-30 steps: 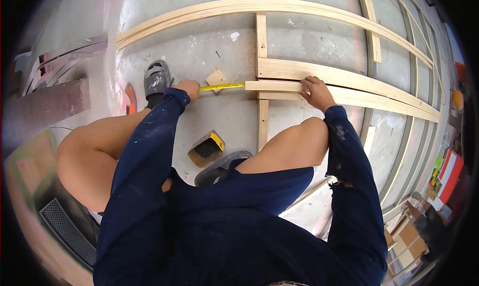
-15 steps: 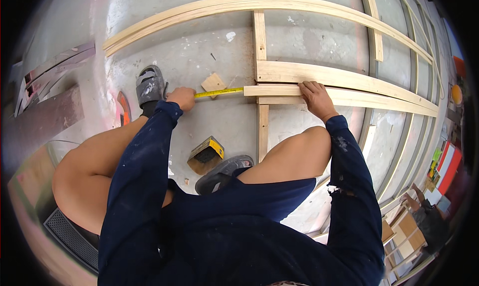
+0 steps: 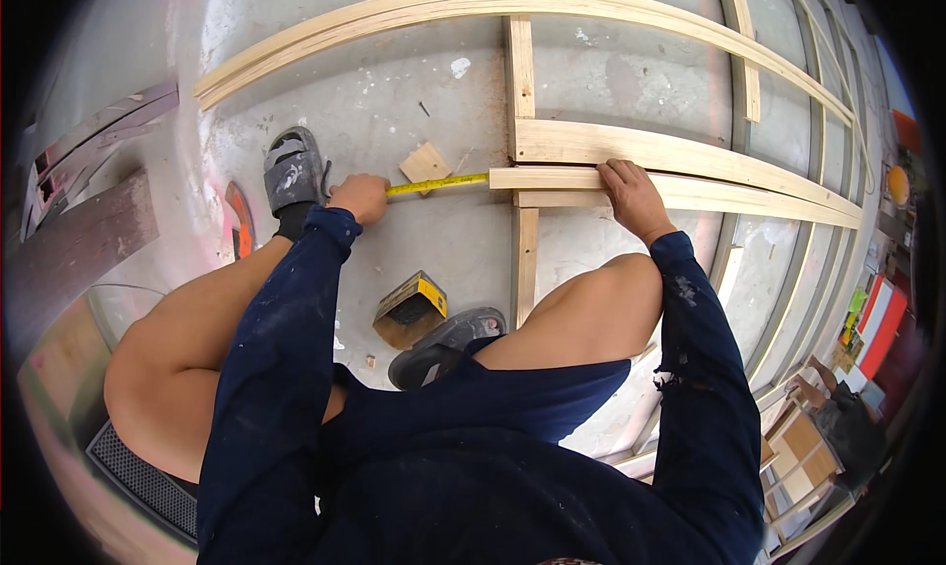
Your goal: The person walks across the workshop, measures wooden boards with a tape measure, and fastens them onto a wooden frame using a power drill and screws.
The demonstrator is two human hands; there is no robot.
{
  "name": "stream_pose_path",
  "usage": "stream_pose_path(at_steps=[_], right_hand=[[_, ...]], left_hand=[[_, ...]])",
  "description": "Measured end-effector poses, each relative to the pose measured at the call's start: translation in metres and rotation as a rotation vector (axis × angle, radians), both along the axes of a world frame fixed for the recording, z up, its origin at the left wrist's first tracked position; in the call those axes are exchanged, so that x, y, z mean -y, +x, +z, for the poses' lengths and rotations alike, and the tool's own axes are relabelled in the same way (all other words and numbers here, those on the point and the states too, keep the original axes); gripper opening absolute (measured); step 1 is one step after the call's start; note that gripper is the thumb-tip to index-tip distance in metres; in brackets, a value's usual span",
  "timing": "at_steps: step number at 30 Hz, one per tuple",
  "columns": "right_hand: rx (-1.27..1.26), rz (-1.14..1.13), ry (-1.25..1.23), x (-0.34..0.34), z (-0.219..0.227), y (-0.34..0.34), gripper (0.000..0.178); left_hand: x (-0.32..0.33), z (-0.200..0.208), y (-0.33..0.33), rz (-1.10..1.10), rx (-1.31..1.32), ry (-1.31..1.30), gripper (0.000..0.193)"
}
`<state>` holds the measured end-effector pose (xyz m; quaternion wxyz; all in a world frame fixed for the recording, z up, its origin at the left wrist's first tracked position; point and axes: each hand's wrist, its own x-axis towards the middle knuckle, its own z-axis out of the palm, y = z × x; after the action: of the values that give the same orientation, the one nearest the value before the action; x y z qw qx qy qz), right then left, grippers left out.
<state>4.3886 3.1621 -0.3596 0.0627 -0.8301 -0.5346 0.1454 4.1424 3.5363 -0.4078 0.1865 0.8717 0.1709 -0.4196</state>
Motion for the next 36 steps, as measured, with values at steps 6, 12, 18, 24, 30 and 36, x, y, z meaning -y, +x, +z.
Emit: stream_pose_path(at_steps=[6,12,18,24,30,36], right_hand=[[-0.029,-0.007,-0.011,-0.003,0.001,0.001,0.027],[-0.065,-0.016,-0.035,-0.011,0.005,0.002,0.027],[-0.046,0.005,0.001,-0.01,0.002,0.001,0.026],[-0.045,0.018,-0.009,-0.012,0.003,0.002,0.026],[-0.055,0.008,-0.013,-0.009,0.003,0.003,0.021],[-0.059,0.025,-0.01,-0.008,-0.003,0.007,0.021]], left_hand=[[0.001,0.002,0.003,-0.016,0.006,0.003,0.029],[-0.003,-0.003,0.005,-0.003,-0.057,-0.021,0.032],[-0.002,0.0,0.004,-0.02,0.0,0.002,0.026],[-0.007,-0.002,0.001,-0.036,0.025,-0.009,0.027],[-0.003,0.001,0.017,-0.005,-0.1,-0.03,0.034],[-0.007,0.021,0.03,-0.032,-0.165,-0.028,0.036]])
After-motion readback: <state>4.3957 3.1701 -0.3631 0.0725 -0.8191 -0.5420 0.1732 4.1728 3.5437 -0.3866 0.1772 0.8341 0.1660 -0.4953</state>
